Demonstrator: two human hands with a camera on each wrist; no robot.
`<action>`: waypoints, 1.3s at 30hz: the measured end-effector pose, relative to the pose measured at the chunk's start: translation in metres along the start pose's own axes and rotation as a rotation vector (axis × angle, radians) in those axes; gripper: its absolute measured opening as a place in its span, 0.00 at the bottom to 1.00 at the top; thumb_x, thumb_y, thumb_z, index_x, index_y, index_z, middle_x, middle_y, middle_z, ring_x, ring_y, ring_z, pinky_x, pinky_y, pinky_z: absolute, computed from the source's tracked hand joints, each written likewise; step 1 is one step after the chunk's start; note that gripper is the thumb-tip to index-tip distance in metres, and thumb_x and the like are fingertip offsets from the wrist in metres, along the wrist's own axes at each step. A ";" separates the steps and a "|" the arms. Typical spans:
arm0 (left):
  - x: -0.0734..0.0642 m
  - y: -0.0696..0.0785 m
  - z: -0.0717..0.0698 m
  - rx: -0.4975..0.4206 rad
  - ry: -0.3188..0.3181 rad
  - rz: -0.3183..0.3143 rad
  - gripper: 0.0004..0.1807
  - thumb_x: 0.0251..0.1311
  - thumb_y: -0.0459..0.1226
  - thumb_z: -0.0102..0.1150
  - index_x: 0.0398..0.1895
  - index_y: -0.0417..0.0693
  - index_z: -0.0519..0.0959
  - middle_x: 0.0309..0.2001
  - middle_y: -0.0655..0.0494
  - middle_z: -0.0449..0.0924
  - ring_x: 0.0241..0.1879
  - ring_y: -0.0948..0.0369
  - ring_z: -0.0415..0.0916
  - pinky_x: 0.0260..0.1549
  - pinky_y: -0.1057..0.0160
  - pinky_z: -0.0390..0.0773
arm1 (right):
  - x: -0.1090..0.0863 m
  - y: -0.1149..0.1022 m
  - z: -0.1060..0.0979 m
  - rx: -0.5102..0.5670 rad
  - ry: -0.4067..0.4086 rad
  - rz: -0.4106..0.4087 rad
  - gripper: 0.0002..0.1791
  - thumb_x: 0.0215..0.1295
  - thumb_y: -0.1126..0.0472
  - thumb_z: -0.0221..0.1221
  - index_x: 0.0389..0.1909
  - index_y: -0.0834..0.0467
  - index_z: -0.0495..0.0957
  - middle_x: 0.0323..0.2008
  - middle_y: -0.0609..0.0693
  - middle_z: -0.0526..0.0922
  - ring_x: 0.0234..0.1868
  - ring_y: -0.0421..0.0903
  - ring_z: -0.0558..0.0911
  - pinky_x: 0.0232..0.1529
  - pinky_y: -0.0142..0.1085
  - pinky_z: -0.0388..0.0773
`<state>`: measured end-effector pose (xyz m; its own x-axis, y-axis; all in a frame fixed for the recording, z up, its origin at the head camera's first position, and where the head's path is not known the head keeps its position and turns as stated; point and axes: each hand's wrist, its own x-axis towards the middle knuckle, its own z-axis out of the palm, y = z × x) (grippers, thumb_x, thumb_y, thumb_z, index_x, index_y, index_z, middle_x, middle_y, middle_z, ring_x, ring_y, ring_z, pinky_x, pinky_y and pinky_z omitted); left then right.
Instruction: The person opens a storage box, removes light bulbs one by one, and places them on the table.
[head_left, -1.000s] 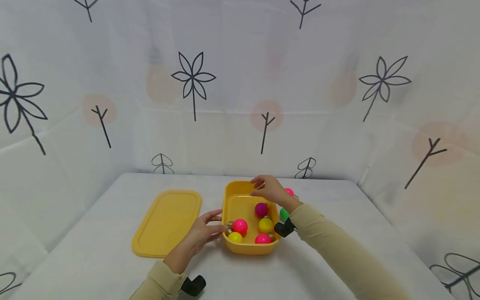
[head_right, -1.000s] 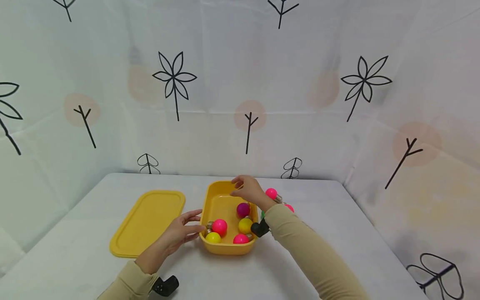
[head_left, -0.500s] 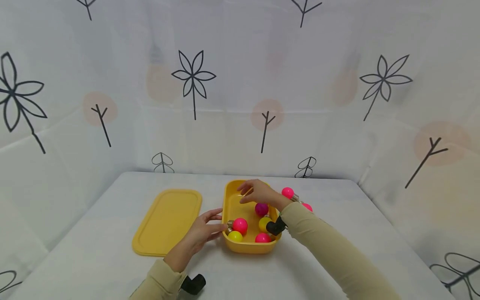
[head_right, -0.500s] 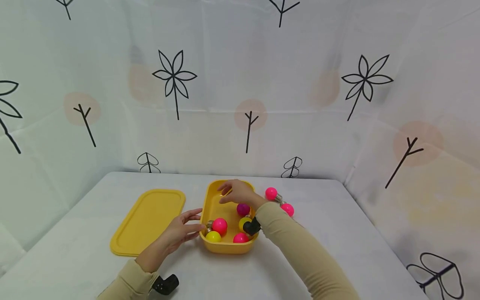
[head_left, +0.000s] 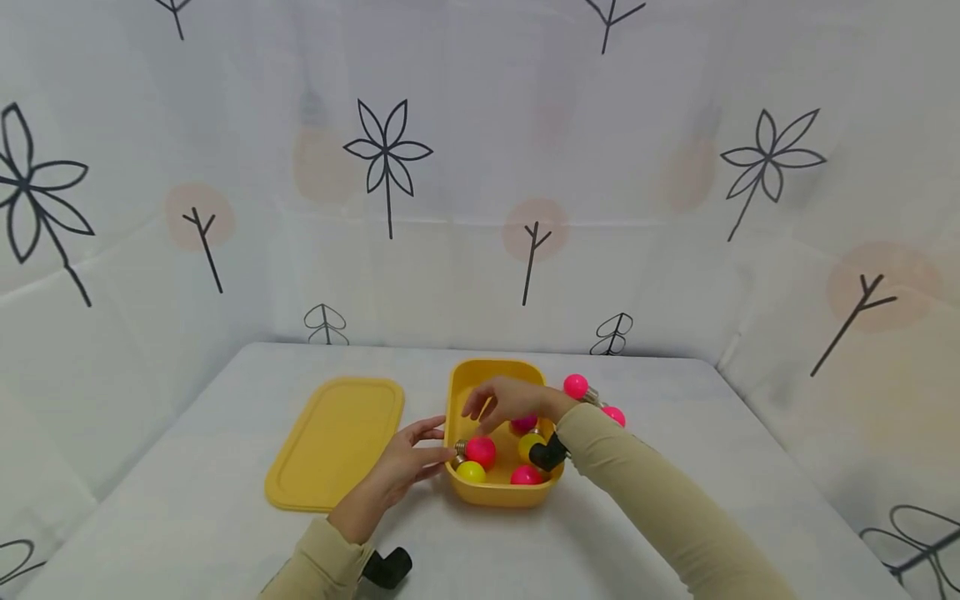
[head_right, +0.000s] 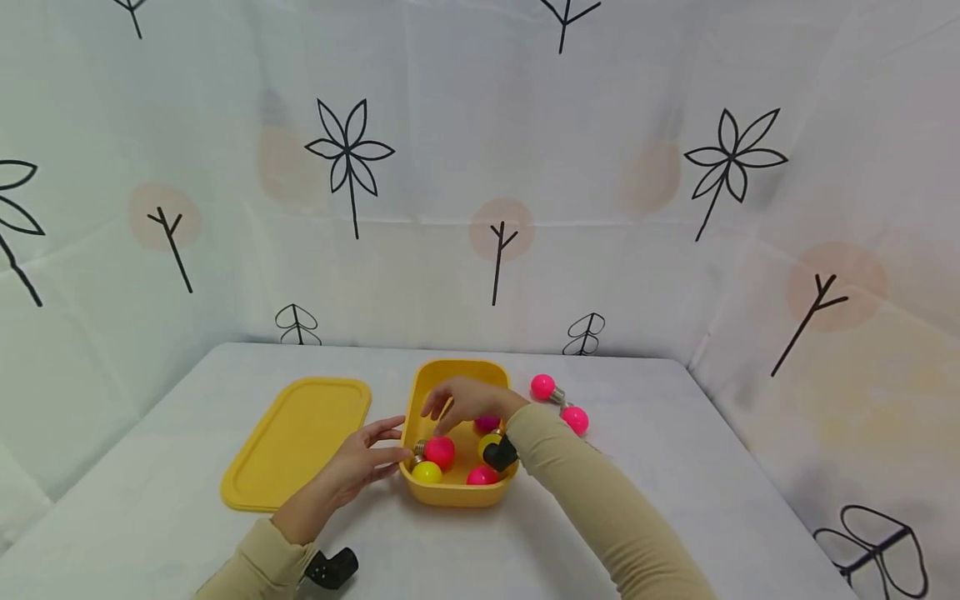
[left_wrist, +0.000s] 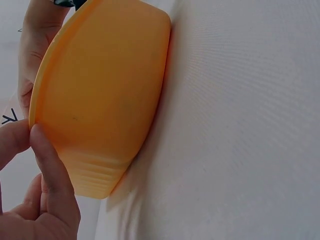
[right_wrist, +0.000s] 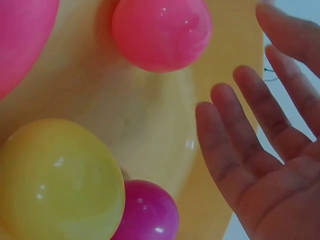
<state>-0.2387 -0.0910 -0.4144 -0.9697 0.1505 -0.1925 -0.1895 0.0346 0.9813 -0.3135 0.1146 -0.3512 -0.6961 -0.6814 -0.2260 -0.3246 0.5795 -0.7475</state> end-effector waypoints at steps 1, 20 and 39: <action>0.000 0.001 0.000 0.003 0.001 -0.001 0.34 0.52 0.32 0.66 0.64 0.44 0.67 0.50 0.45 0.70 0.41 0.56 0.74 0.43 0.58 0.79 | 0.000 0.000 0.000 -0.004 -0.020 0.008 0.18 0.53 0.65 0.66 0.46 0.62 0.77 0.44 0.58 0.77 0.44 0.51 0.76 0.44 0.45 0.78; -0.002 0.003 0.001 0.019 -0.001 -0.006 0.36 0.52 0.34 0.67 0.65 0.44 0.65 0.52 0.45 0.69 0.42 0.56 0.74 0.43 0.58 0.79 | -0.003 -0.002 0.004 -0.057 -0.132 0.121 0.16 0.51 0.69 0.67 0.41 0.54 0.79 0.40 0.49 0.77 0.45 0.49 0.73 0.41 0.37 0.77; 0.000 0.000 0.002 -0.006 0.019 -0.008 0.33 0.52 0.31 0.66 0.63 0.43 0.67 0.49 0.46 0.70 0.36 0.57 0.75 0.40 0.61 0.80 | -0.014 0.002 -0.004 -0.001 -0.048 0.111 0.13 0.53 0.62 0.67 0.40 0.51 0.79 0.38 0.49 0.78 0.34 0.48 0.75 0.37 0.45 0.78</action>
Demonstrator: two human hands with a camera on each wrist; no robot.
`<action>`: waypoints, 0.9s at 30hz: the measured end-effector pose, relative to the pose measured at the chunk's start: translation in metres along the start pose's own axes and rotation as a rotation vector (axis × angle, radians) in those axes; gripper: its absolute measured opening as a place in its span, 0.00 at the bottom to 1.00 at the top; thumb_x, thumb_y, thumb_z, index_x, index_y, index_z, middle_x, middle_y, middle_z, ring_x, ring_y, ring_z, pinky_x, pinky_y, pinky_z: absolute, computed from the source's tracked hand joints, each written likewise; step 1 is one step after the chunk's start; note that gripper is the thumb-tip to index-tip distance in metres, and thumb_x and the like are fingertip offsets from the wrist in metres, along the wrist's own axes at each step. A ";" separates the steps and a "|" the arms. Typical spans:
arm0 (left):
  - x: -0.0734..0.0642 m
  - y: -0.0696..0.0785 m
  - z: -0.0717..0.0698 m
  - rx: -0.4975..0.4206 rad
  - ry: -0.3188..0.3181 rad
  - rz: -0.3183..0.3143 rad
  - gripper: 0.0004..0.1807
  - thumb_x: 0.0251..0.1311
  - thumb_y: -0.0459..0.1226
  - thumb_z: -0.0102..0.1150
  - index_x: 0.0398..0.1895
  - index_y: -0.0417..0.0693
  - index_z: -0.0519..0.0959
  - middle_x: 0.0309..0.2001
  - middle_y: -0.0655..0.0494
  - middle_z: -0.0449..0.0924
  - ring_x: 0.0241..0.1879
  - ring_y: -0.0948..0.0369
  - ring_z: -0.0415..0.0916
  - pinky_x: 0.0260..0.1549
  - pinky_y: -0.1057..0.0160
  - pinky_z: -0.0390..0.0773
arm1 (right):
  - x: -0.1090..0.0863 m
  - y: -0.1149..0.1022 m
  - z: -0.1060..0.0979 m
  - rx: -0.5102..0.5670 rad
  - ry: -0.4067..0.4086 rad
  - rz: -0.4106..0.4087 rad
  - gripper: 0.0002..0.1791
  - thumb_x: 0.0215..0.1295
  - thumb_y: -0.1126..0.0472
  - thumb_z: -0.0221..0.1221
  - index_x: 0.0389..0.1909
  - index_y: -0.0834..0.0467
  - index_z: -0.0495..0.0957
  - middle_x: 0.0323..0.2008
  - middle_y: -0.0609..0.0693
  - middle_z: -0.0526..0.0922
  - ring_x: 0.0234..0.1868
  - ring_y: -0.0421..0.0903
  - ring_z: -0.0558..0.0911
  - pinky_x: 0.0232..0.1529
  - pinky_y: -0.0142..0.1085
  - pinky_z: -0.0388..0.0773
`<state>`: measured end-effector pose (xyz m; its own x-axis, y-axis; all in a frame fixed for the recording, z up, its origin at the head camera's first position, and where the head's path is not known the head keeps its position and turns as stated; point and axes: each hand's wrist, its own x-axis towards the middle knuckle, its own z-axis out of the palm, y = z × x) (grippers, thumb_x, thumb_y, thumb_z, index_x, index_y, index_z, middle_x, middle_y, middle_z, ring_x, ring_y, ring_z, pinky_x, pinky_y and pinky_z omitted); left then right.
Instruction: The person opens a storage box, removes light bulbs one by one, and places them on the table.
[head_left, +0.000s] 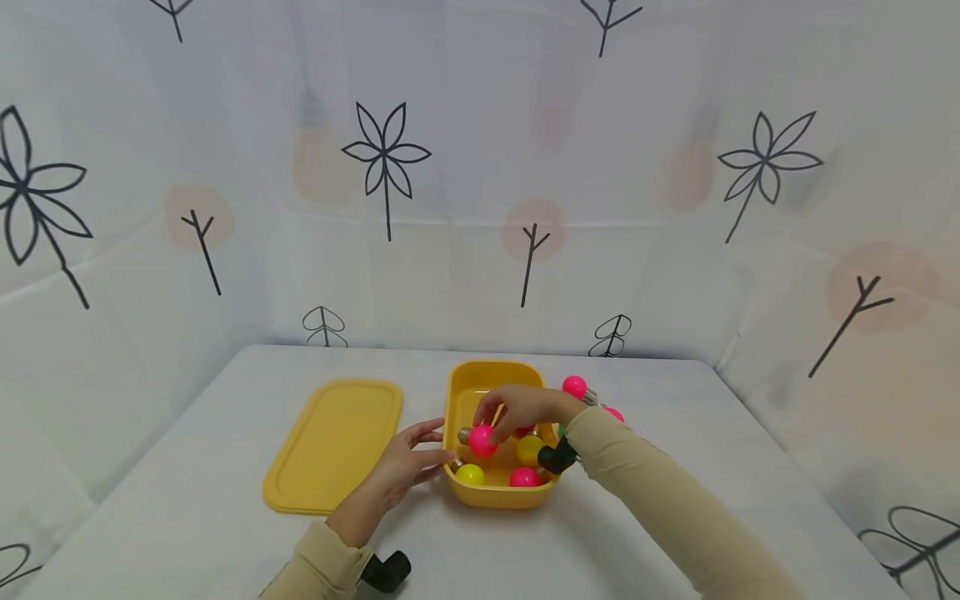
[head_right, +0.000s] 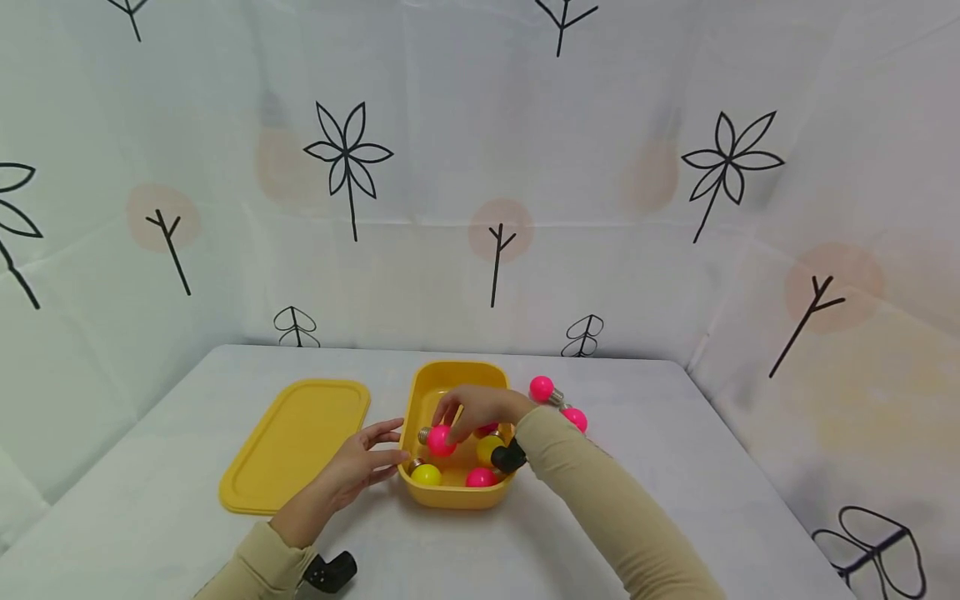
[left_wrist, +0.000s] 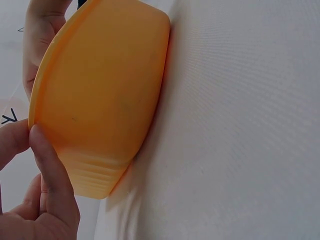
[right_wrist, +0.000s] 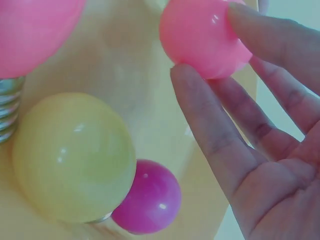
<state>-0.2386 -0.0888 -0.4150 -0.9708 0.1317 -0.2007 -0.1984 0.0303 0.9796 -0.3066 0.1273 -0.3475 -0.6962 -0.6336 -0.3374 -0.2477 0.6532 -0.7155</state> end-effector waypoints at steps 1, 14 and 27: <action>0.000 0.000 0.000 0.001 -0.001 0.000 0.33 0.52 0.31 0.66 0.63 0.43 0.67 0.49 0.46 0.70 0.36 0.57 0.75 0.40 0.61 0.80 | -0.001 0.001 0.000 0.007 0.010 -0.001 0.13 0.53 0.62 0.67 0.41 0.52 0.79 0.38 0.49 0.78 0.35 0.48 0.76 0.40 0.46 0.78; -0.001 0.001 0.001 -0.005 0.005 -0.001 0.32 0.52 0.31 0.65 0.63 0.43 0.68 0.49 0.46 0.70 0.36 0.57 0.74 0.39 0.61 0.80 | -0.026 0.004 -0.003 0.014 0.134 -0.025 0.15 0.54 0.62 0.66 0.44 0.54 0.78 0.39 0.49 0.78 0.38 0.48 0.79 0.42 0.43 0.79; -0.003 0.001 0.001 -0.009 0.003 0.003 0.32 0.53 0.30 0.65 0.63 0.43 0.67 0.50 0.46 0.70 0.36 0.57 0.75 0.40 0.61 0.80 | -0.050 0.019 -0.011 0.002 0.243 -0.069 0.17 0.54 0.61 0.67 0.45 0.55 0.77 0.42 0.47 0.78 0.45 0.47 0.77 0.42 0.37 0.79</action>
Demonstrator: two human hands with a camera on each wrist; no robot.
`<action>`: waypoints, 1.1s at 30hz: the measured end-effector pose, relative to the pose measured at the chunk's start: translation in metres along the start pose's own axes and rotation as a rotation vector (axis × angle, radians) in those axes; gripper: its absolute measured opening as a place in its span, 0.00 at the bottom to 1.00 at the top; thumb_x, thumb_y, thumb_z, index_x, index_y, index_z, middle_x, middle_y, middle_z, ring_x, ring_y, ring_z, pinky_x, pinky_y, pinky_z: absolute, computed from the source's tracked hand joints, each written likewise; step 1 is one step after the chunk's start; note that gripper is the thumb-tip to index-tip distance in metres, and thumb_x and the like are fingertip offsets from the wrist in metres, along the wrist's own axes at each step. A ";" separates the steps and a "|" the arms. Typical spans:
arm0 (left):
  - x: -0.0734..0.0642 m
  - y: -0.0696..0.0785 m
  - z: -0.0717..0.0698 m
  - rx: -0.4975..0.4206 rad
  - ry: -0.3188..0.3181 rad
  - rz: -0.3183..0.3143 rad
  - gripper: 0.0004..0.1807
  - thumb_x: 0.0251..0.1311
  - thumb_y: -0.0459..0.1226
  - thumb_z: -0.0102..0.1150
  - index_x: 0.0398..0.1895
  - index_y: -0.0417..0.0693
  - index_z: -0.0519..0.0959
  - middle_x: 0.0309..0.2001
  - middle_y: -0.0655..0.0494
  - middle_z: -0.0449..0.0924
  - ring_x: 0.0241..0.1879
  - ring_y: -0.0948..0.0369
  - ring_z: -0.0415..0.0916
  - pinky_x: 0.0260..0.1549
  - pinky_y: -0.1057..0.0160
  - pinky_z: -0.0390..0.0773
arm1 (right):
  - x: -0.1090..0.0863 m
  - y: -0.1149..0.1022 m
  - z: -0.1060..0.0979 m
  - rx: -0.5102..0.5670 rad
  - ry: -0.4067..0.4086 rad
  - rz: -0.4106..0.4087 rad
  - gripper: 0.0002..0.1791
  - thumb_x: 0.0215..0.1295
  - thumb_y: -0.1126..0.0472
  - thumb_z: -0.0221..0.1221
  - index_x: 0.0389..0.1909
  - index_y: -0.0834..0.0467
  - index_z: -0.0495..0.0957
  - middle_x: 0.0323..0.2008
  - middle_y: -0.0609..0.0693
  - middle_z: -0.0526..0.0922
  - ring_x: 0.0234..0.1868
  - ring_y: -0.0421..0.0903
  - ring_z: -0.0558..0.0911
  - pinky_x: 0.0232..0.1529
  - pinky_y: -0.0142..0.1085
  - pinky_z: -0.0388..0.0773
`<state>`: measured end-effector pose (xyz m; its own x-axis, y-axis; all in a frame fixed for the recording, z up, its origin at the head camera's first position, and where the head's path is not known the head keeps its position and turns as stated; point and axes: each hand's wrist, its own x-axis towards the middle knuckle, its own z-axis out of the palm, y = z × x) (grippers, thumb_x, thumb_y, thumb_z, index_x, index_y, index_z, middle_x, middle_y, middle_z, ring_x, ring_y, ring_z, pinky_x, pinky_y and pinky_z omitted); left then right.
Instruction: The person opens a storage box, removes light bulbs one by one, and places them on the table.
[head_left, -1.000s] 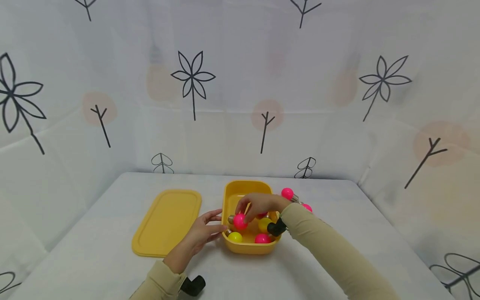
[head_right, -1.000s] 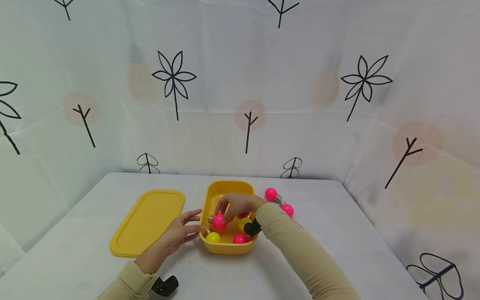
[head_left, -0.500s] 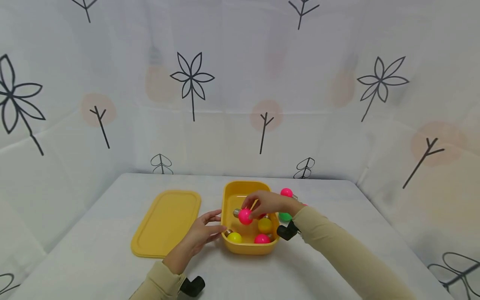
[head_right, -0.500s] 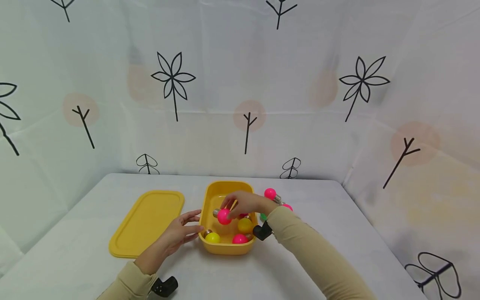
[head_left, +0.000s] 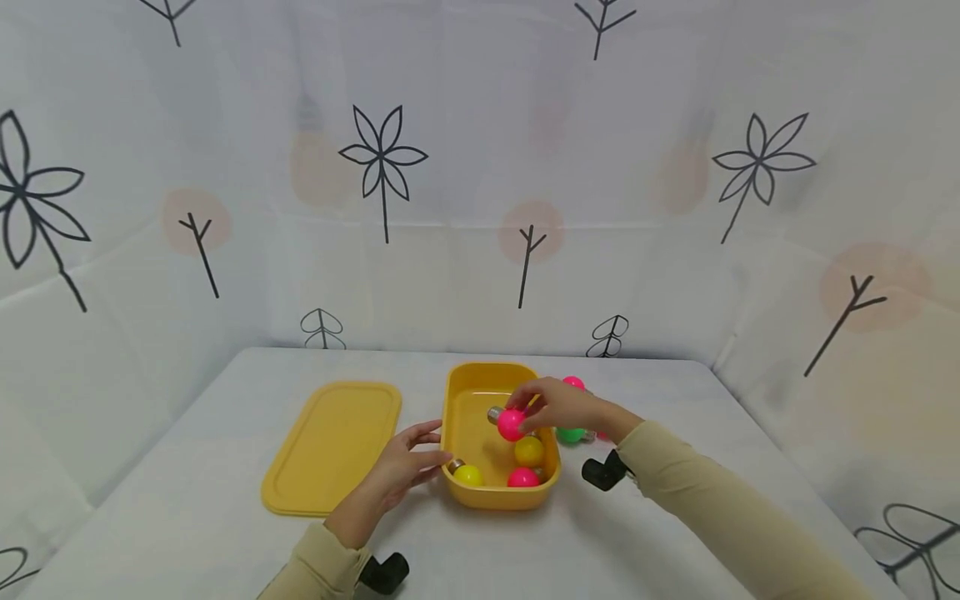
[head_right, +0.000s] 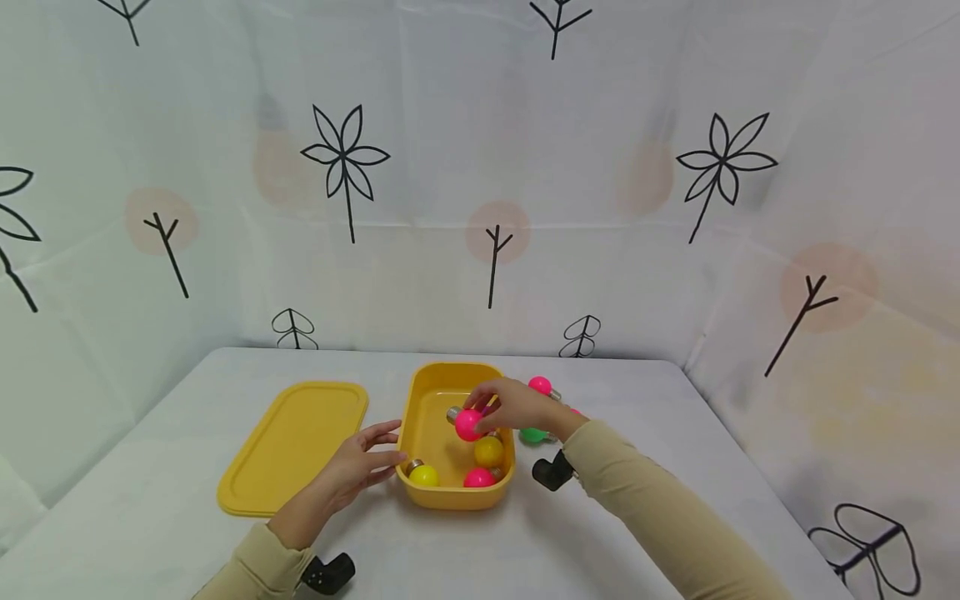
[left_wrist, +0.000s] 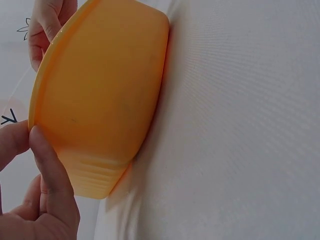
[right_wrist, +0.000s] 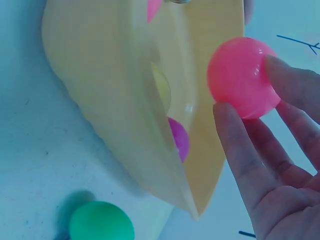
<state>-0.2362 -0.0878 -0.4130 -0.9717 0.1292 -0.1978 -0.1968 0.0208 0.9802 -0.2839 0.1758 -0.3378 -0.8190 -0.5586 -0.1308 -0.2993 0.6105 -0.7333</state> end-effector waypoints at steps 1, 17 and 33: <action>0.000 0.000 0.000 0.000 -0.002 0.001 0.32 0.53 0.30 0.65 0.63 0.43 0.67 0.50 0.46 0.70 0.36 0.57 0.75 0.40 0.61 0.80 | -0.002 0.000 -0.001 -0.001 0.005 -0.005 0.17 0.55 0.61 0.66 0.45 0.56 0.77 0.42 0.47 0.78 0.45 0.48 0.77 0.43 0.37 0.79; -0.001 0.000 0.000 0.004 -0.008 -0.005 0.33 0.53 0.31 0.65 0.64 0.43 0.66 0.52 0.42 0.69 0.36 0.57 0.74 0.41 0.60 0.79 | -0.027 0.014 -0.018 -0.040 0.123 -0.012 0.16 0.56 0.59 0.65 0.46 0.56 0.78 0.41 0.48 0.78 0.45 0.49 0.77 0.44 0.40 0.78; 0.001 -0.001 -0.001 0.003 -0.001 -0.010 0.32 0.53 0.31 0.65 0.63 0.43 0.67 0.51 0.43 0.69 0.37 0.57 0.75 0.41 0.60 0.79 | -0.042 0.028 -0.032 -0.045 0.238 0.099 0.19 0.54 0.58 0.66 0.47 0.57 0.77 0.43 0.50 0.77 0.45 0.50 0.75 0.41 0.42 0.79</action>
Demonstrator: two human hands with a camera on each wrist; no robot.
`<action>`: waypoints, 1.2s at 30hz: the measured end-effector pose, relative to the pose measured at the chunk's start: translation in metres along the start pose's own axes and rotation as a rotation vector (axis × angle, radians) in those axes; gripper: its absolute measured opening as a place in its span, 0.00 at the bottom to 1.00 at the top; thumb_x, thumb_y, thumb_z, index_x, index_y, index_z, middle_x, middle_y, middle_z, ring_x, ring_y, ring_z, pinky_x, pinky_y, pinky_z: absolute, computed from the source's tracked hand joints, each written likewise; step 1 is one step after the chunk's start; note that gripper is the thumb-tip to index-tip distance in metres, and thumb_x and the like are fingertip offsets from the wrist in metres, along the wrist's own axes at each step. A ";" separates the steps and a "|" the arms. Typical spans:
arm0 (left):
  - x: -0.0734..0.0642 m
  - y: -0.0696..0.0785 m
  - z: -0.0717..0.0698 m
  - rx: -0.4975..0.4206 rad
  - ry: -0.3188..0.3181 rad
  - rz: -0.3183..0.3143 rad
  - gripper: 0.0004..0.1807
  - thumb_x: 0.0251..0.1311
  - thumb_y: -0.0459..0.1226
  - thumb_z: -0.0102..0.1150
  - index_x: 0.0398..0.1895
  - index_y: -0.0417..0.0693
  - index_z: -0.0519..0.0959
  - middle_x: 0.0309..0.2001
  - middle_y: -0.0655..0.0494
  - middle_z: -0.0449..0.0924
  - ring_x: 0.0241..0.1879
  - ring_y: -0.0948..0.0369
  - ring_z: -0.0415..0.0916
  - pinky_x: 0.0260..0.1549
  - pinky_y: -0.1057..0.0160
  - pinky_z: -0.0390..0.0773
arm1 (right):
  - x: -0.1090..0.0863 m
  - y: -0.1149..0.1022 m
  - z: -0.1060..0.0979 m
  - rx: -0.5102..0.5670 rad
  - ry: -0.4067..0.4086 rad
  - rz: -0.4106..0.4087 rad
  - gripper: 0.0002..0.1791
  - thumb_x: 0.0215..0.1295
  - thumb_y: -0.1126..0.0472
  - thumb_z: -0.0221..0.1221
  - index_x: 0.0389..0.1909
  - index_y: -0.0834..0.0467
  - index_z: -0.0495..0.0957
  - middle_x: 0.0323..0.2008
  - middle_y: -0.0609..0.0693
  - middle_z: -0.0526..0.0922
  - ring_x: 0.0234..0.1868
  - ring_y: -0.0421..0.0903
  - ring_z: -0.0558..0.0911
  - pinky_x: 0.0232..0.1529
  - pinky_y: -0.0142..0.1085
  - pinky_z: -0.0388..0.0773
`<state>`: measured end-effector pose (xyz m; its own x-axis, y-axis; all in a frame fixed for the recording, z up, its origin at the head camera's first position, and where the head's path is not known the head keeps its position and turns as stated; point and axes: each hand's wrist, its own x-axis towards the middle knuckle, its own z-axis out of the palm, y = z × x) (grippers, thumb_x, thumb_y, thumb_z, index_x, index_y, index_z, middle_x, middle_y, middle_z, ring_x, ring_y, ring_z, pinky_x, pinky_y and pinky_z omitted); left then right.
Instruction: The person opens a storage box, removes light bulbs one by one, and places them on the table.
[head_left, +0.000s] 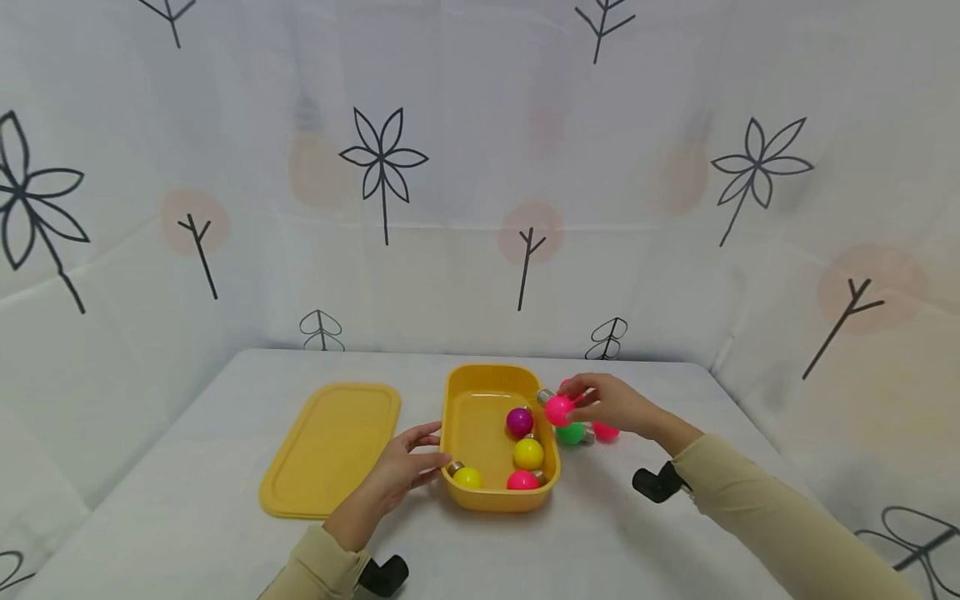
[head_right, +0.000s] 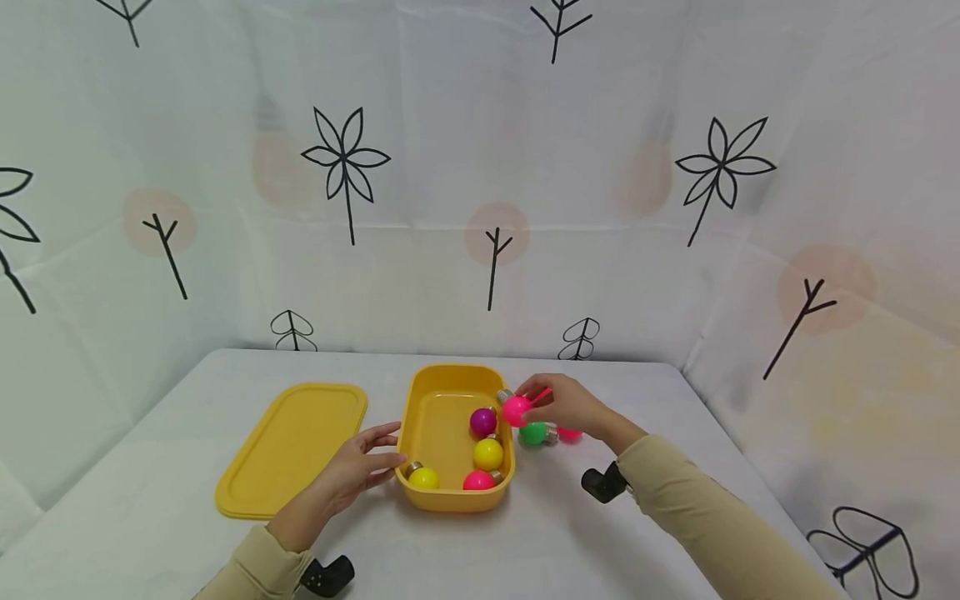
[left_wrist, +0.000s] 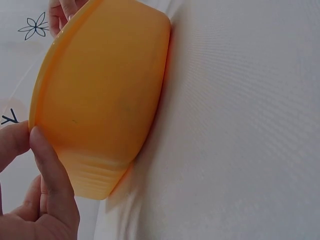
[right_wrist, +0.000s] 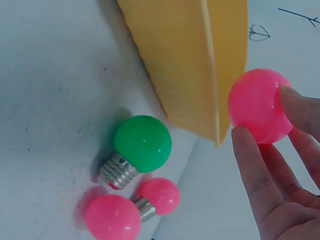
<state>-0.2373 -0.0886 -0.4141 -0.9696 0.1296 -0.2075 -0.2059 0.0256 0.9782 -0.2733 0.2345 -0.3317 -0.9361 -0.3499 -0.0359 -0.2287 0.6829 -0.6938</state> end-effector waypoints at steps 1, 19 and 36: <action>0.000 0.000 0.000 -0.001 0.000 0.001 0.32 0.53 0.31 0.65 0.63 0.43 0.67 0.51 0.43 0.69 0.37 0.57 0.75 0.41 0.60 0.79 | -0.001 0.001 0.000 -0.007 0.011 0.005 0.19 0.54 0.58 0.67 0.47 0.57 0.77 0.43 0.50 0.77 0.45 0.50 0.75 0.41 0.41 0.80; -0.001 -0.002 0.002 0.002 0.002 0.006 0.33 0.53 0.31 0.65 0.64 0.42 0.66 0.52 0.43 0.69 0.37 0.56 0.74 0.42 0.59 0.79 | -0.023 0.032 -0.012 -0.008 0.128 0.046 0.22 0.56 0.60 0.65 0.50 0.64 0.74 0.46 0.58 0.76 0.46 0.56 0.76 0.41 0.45 0.80; -0.002 -0.001 0.001 -0.003 0.010 0.001 0.33 0.53 0.31 0.65 0.64 0.43 0.66 0.52 0.42 0.69 0.37 0.57 0.74 0.42 0.59 0.79 | -0.040 0.056 -0.017 -0.004 0.180 0.055 0.22 0.56 0.61 0.64 0.50 0.67 0.74 0.44 0.60 0.77 0.43 0.56 0.78 0.40 0.44 0.80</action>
<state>-0.2354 -0.0877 -0.4147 -0.9710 0.1202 -0.2066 -0.2054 0.0220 0.9784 -0.2531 0.2984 -0.3570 -0.9799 -0.1916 0.0561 -0.1765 0.7001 -0.6919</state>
